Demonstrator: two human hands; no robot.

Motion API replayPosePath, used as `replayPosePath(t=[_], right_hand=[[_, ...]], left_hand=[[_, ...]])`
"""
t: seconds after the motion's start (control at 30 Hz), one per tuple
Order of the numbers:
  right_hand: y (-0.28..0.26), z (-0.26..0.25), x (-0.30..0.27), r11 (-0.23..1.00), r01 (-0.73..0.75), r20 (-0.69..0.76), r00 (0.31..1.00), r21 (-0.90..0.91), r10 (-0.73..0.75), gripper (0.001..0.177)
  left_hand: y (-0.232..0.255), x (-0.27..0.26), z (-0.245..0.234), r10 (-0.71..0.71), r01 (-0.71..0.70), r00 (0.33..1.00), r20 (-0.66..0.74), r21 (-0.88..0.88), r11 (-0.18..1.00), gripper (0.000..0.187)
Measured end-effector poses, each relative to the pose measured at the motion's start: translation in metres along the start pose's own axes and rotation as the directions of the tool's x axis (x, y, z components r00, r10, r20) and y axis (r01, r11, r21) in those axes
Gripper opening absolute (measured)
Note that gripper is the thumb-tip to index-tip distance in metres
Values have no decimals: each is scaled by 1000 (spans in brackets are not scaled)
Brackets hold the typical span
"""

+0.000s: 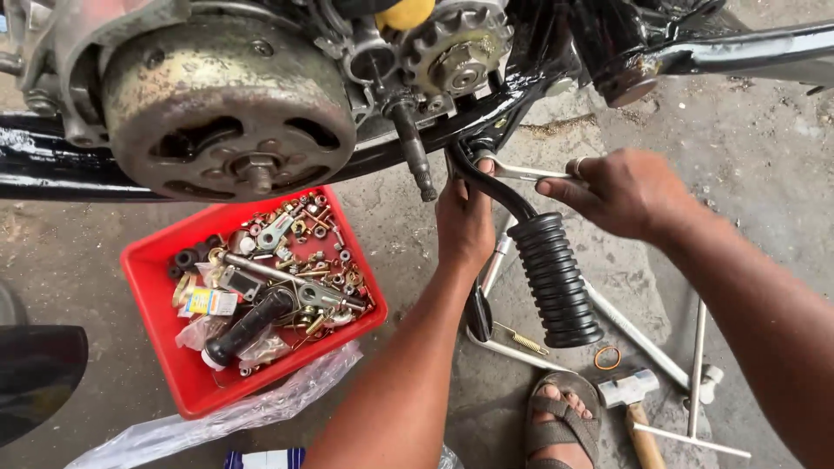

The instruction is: The person installs a kickstand on a motorcycle frame, tightening bolts with a wrench and attaching a spring using a screwdriver.

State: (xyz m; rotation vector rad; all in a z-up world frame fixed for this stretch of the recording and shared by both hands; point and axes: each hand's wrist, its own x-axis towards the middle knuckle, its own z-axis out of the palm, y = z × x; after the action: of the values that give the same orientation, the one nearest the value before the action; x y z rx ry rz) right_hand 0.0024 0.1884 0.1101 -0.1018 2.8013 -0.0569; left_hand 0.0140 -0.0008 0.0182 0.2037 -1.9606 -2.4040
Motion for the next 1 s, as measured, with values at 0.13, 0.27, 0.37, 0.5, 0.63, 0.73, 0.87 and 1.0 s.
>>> replayPosePath(t=[0.13, 0.27, 0.37, 0.5, 0.63, 0.73, 0.87, 1.0], right_hand=[[-7, 23, -12, 979, 1, -110, 994, 203, 22, 69], [-8, 102, -4, 875, -55, -261, 944, 482, 203, 64], [-32, 123, -6, 726, -89, -195, 935, 682, 298, 53], [-74, 157, -43, 529, 14, -156, 962, 848, 225, 40], [-59, 195, -16, 496, 143, -269, 944, 856, 191, 34], [-18, 219, -15, 628, 237, -408, 902, 741, 141, 30], [55, 213, 12, 744, 288, -450, 893, 603, 19, 19], [16, 33, -5, 999, 0, -89, 996, -36, -3, 53]], left_hand=[[1, 2, -2, -140, 137, 990, 10, 152, 979, 72], [6, 1, -1, -16, 17, 1000, -10, 91, 996, 75], [-4, 3, -2, -61, 61, 998, -2, 117, 991, 70], [-15, -13, -1, -112, 123, 991, -68, 175, 977, 66], [1, -3, -5, -6, 2, 1000, 20, 180, 984, 63], [-2, -16, -6, 42, -49, 998, 40, 174, 983, 62], [1, -11, -6, -32, 26, 999, 41, 142, 989, 59], [-19, -5, -4, -156, 154, 988, 16, 83, 985, 63]])
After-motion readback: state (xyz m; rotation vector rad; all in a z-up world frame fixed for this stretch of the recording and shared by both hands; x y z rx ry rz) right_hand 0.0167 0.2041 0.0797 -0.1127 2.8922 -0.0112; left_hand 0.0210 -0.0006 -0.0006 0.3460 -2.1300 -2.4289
